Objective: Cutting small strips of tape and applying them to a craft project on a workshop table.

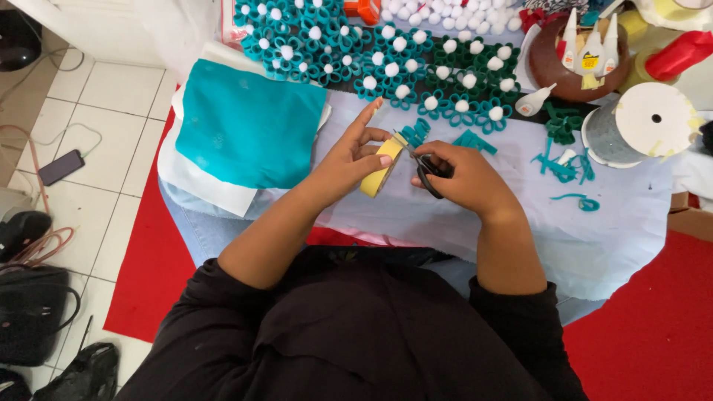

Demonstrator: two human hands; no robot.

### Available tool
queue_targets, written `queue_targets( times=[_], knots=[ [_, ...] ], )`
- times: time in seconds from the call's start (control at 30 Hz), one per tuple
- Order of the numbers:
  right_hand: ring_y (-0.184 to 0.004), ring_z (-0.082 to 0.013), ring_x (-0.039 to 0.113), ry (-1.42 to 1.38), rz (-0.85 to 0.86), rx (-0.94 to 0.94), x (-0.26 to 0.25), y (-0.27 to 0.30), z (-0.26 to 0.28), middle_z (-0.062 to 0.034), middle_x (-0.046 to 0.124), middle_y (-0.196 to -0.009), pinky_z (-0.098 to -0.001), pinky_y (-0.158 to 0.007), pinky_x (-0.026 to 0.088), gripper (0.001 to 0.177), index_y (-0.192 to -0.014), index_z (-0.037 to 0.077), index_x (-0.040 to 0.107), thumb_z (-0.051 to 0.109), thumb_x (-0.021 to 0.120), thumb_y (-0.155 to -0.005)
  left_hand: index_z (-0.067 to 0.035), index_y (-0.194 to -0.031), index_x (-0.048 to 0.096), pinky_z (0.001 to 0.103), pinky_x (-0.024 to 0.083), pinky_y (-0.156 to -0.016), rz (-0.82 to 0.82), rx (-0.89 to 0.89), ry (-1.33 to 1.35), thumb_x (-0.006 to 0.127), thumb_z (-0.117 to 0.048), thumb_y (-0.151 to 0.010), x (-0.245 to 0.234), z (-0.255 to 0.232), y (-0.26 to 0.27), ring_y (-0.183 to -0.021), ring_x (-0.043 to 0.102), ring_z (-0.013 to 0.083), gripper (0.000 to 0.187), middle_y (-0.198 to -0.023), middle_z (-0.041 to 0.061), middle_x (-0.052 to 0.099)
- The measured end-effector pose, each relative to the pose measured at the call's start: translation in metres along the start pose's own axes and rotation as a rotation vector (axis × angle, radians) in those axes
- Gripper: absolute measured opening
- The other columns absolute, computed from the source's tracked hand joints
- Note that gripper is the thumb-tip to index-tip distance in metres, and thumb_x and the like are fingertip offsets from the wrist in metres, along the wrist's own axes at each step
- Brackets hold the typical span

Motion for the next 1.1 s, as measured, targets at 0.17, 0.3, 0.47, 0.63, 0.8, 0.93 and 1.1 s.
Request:
queue_targets(
  times=[0.17, 0.3, 0.47, 0.63, 0.8, 0.93, 1.1],
  knots=[
    [-0.085, -0.0308, 0.066, -0.007, -0.004, 0.032, 0.0, -0.003, 0.0, -0.0142, 0.069, -0.086, -0.0424, -0.074, 0.052, 0.044, -0.126, 0.013, 0.071, 0.022, 0.079, -0.083, -0.022, -0.164, 0.014, 0.034, 0.058, -0.088, 0.014, 0.041, 0.058, 0.072, -0.012, -0.094, -0.011, 0.017, -0.005, -0.116, 0.064, 0.0252, 0.092, -0.129, 0.017, 0.054],
    [-0.09, -0.0343, 0.068, 0.011, 0.016, 0.08, 0.002, -0.006, -0.005, -0.0157, 0.071, -0.091, -0.0453, -0.076, 0.054, 0.048, -0.129, 0.016, 0.069, 0.022, 0.078, -0.083, -0.022, -0.164, 0.016, 0.032, 0.058, -0.087, 0.01, 0.101, 0.139, 0.07, -0.013, -0.093, -0.029, 0.039, -0.011, -0.114, 0.062, 0.024, 0.09, -0.131, 0.018, 0.053],
    [-0.09, -0.0321, 0.069, -0.032, -0.01, 0.126, 0.005, -0.012, -0.017, -0.0145, 0.073, -0.092, -0.0429, -0.077, 0.055, 0.05, -0.128, 0.016, 0.07, 0.026, 0.081, -0.081, -0.019, -0.165, 0.013, 0.028, 0.057, -0.083, 0.034, 0.094, 0.215, 0.069, -0.016, -0.092, -0.029, 0.039, -0.013, -0.11, 0.062, 0.0206, 0.092, -0.13, 0.017, 0.053],
    [-0.076, -0.018, 0.067, -0.222, -0.251, -0.038, 0.003, -0.009, -0.046, -0.0058, 0.068, -0.08, -0.0322, -0.07, 0.055, 0.048, -0.121, 0.014, 0.073, 0.024, 0.089, -0.076, -0.021, -0.165, 0.014, 0.029, 0.06, -0.078, 0.05, 0.081, 0.289, 0.069, -0.013, -0.091, -0.037, 0.062, -0.02, -0.105, 0.064, 0.0217, 0.092, -0.13, 0.017, 0.052],
    [-0.081, -0.0224, 0.072, -0.015, -0.84, -0.257, 0.003, 0.041, -0.054, -0.0054, 0.074, -0.091, -0.0328, -0.081, 0.057, 0.057, -0.119, 0.01, 0.071, 0.028, 0.096, -0.071, -0.02, -0.164, 0.012, 0.03, 0.06, -0.074, 0.04, 0.037, 0.317, 0.065, -0.015, -0.094, -0.046, 0.087, -0.028, -0.104, 0.064, 0.0241, 0.088, -0.131, 0.018, 0.053],
    [-0.084, -0.0178, 0.066, 0.09, -0.736, -0.261, 0.046, 0.097, -0.062, -0.0032, 0.069, -0.097, -0.0314, -0.079, 0.053, 0.035, -0.109, 0.012, 0.068, 0.034, 0.079, -0.084, -0.02, -0.164, 0.013, 0.035, 0.047, -0.098, -0.009, -0.065, 0.21, 0.067, -0.034, -0.088, -0.027, 0.026, -0.012, -0.121, 0.057, 0.0242, 0.094, -0.129, 0.016, 0.057],
    [-0.088, -0.029, 0.064, 0.535, -0.13, -0.265, 0.106, 0.172, -0.126, -0.0052, 0.066, -0.1, -0.041, -0.083, 0.045, 0.052, -0.13, 0.022, 0.06, 0.033, 0.079, -0.083, -0.023, -0.164, 0.016, 0.035, 0.051, -0.092, -0.076, -0.177, 0.347, 0.072, -0.039, -0.08, -0.026, 0.022, -0.009, -0.119, 0.06, 0.0264, 0.102, -0.126, 0.015, 0.057]
  ],
)
Point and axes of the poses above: each hand's wrist, its own y-axis away from the middle knuckle, its own x-axis out of the palm, z = x × y, the point moved 7 cm from there along -y, towards the middle knuckle
